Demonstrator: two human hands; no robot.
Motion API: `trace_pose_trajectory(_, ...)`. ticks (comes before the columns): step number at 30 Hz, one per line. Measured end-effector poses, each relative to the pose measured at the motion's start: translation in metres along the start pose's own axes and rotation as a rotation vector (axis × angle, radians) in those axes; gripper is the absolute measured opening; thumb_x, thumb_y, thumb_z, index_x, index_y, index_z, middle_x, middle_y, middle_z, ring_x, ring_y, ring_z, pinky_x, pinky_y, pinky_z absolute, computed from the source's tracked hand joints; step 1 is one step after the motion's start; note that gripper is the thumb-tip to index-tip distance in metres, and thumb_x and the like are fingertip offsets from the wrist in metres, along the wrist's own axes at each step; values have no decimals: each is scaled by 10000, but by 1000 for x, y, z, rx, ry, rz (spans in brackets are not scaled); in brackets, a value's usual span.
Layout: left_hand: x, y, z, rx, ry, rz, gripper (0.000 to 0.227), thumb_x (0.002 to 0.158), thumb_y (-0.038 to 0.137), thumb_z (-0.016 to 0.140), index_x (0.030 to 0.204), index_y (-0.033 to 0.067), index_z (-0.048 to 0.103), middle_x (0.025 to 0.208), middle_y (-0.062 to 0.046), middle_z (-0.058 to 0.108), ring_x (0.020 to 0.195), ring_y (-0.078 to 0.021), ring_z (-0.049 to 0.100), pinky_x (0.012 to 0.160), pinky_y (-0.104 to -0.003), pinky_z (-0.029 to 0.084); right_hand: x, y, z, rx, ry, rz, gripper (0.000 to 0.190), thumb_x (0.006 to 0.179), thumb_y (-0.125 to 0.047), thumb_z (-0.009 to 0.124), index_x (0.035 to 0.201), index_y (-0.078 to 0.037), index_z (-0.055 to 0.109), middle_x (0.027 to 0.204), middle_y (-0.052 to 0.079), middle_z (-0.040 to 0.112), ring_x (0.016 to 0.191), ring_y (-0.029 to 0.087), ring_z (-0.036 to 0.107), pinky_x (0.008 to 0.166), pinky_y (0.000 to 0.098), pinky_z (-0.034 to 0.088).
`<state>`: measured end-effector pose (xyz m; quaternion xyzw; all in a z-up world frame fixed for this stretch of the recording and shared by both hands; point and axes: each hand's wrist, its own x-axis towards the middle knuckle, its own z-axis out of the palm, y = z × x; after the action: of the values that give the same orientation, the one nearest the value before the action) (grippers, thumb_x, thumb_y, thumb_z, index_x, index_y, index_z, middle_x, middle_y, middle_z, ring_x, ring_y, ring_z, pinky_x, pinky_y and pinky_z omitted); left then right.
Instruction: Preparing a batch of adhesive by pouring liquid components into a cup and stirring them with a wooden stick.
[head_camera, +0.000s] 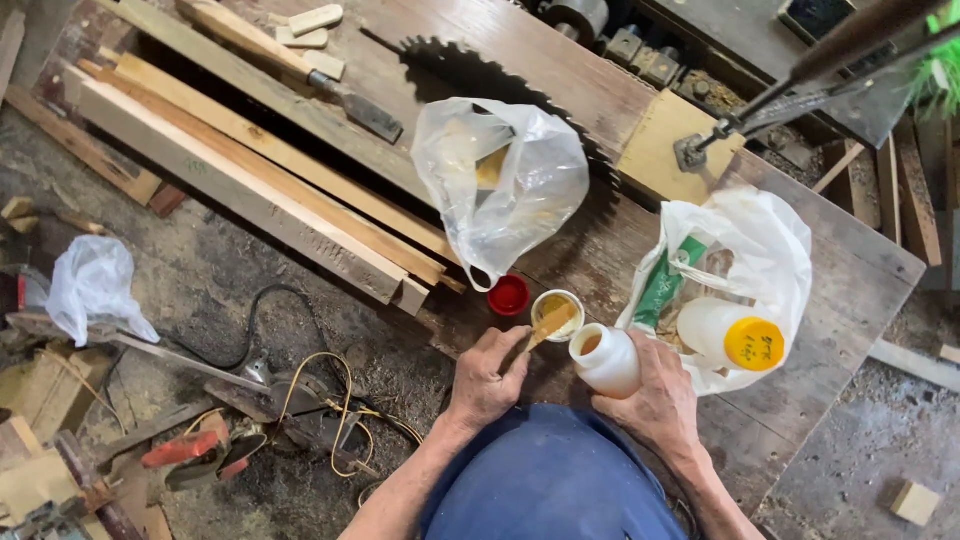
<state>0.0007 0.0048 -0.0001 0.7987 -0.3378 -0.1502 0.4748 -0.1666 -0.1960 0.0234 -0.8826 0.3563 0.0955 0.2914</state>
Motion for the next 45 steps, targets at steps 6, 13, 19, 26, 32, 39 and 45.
trace_pose_trajectory(6, 2, 7, -1, -35, 50, 9, 333, 913, 124, 701, 1245, 101, 672, 896, -90, 671, 720, -227, 669, 619, -348, 601, 2, -8, -6, -55, -13, 47, 1058, 484, -458, 899, 1442, -239, 508, 1320, 115, 644, 1230, 330, 590, 1007, 528, 442)
trace_pose_trajectory(13, 0, 1, 4, -23, 63, -22, 349, 905, 130, 703, 1253, 112, 677, 858, -64, 630, 676, -213, 629, 569, -350, 586, 8, -21, -16, -89, -28, 94, 1007, 460, -435, 911, 1390, -260, 567, 1210, 80, 706, 1148, 310, 650, 921, 495, 522)
trace_pose_trajectory(19, 0, -1, 8, -28, 81, -29, 336, 916, 138, 709, 1251, 149, 679, 864, -53, 633, 664, -211, 634, 561, -343, 556, 12, -34, -23, -78, -28, 130, 985, 447, -427, 924, 1363, -254, 604, 1205, 77, 716, 1137, 296, 665, 929, 454, 529)
trace_pose_trajectory(26, -3, -1, 6, -82, 17, -87, 312, 960, 168, 686, 1272, 156, 701, 886, -55, 619, 600, -198, 557, 462, -344, 466, 13, -9, 0, -13, 31, 189, 1117, 363, -349, 959, 1412, -186, 612, 1327, 103, 692, 1259, 314, 620, 1041, 464, 475)
trace_pose_trajectory(32, 3, 8, -2, -90, 43, -72, 318, 973, 172, 679, 1290, 140, 675, 874, -72, 583, 598, -213, 548, 506, -355, 486, 3, 2, 19, 284, 197, 93, 1086, 439, -235, 967, 1441, -123, 564, 1260, 142, 682, 1119, 292, 664, 946, 401, 487)
trace_pose_trajectory(39, 3, 7, 3, -106, 49, -37, 340, 955, 142, 691, 1292, 121, 658, 931, -112, 631, 664, -236, 596, 561, -365, 536, -16, -67, -6, 303, 319, 97, 939, 551, -276, 943, 1411, -115, 605, 1166, 95, 722, 1010, 245, 686, 879, 354, 498)
trace_pose_trajectory(45, 3, 9, 4, -150, 58, -21, 304, 959, 109, 697, 1259, 64, 671, 898, -109, 606, 688, -236, 577, 596, -367, 520, -16, -89, 5, 398, 620, 25, 604, 795, -215, 950, 1302, -33, 680, 1112, 137, 726, 978, 222, 671, 952, 309, 487)
